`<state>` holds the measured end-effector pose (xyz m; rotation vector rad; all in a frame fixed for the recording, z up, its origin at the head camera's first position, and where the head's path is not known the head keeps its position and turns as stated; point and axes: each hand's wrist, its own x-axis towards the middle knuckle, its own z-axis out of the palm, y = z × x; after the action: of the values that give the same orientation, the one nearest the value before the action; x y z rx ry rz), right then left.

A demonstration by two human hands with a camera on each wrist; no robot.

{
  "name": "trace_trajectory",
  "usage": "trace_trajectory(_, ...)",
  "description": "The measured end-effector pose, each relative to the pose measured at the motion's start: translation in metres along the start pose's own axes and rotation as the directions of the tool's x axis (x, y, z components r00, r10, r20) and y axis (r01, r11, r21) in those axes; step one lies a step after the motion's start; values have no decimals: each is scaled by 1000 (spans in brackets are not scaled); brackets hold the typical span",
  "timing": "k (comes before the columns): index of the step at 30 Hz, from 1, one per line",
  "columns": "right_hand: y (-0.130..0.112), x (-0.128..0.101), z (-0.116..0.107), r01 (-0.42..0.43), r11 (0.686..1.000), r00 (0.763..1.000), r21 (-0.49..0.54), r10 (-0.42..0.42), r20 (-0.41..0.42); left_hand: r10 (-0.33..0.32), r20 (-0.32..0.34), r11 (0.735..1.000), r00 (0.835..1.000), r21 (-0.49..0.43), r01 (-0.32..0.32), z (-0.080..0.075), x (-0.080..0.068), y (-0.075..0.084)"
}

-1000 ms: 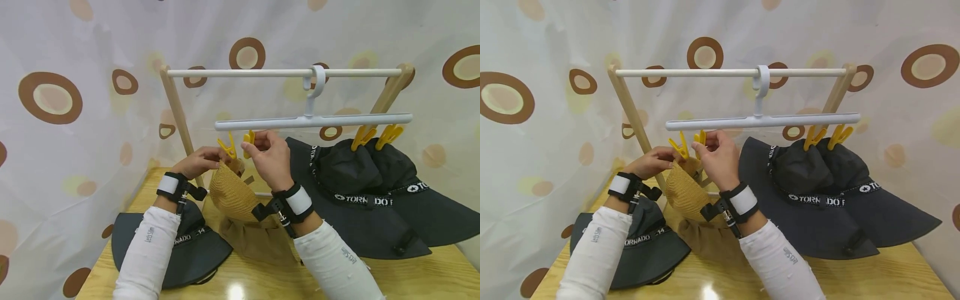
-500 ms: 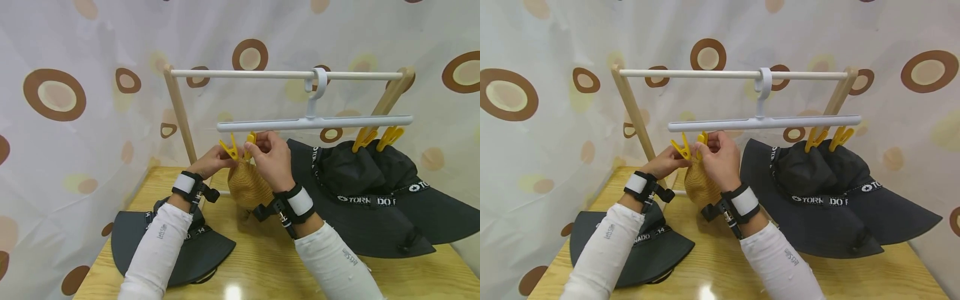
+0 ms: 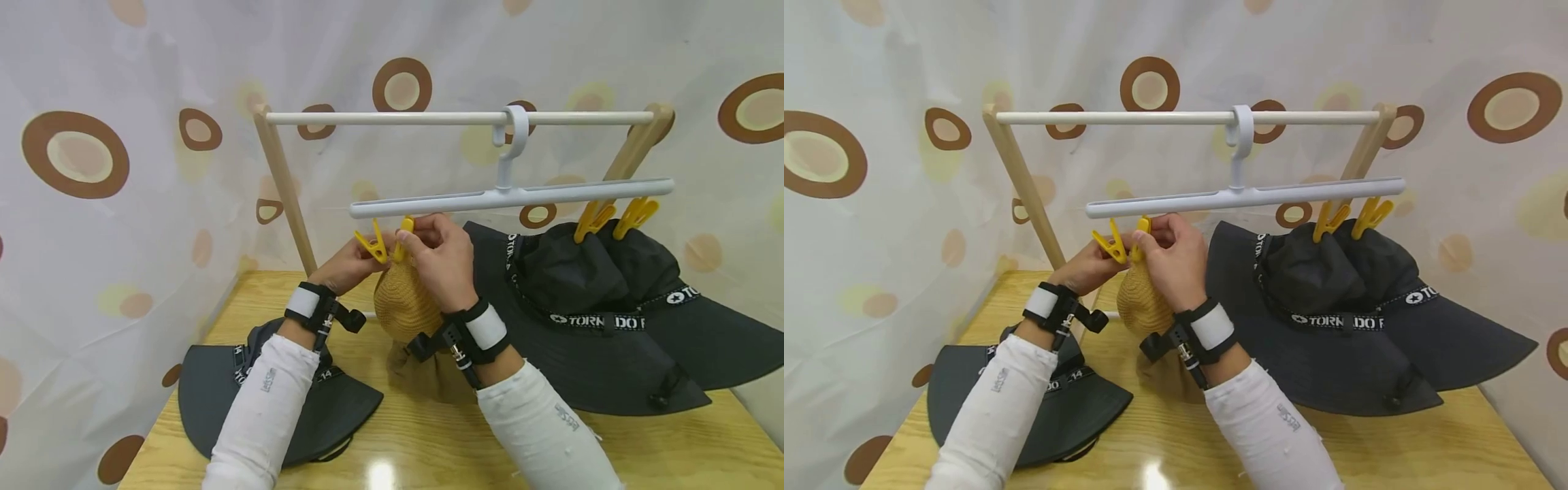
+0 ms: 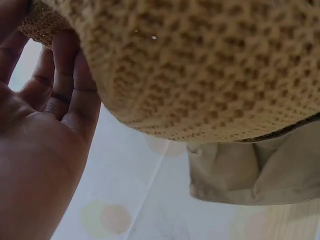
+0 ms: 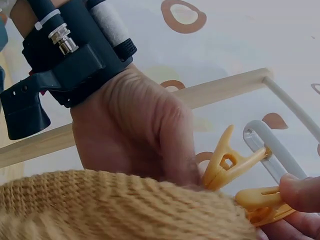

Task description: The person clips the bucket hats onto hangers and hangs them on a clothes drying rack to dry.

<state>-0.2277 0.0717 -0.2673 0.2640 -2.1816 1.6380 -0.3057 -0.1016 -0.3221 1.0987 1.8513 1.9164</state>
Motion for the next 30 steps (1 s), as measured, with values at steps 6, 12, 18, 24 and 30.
trace_trajectory(6,-1,0,-1,-8,1000,1000,-14,7,-27,55,-108,998,993,0,-56,7,2,1)
trace_trajectory(12,-1,-2,-1,16,998,999,-55,-18,-38,75,-193,996,978,-37,-84,12,0,-1)
trace_trajectory(18,-2,-5,-1,44,995,998,-92,-49,-46,99,-220,990,971,-77,-119,16,-2,-1)
trace_trajectory(24,-2,-6,-4,25,994,1000,-102,-25,2,123,-237,983,964,-104,-151,18,-2,-2)
trace_trajectory(30,0,-6,-4,-4,993,1000,-114,8,29,96,-235,984,967,-123,-128,18,0,-5)
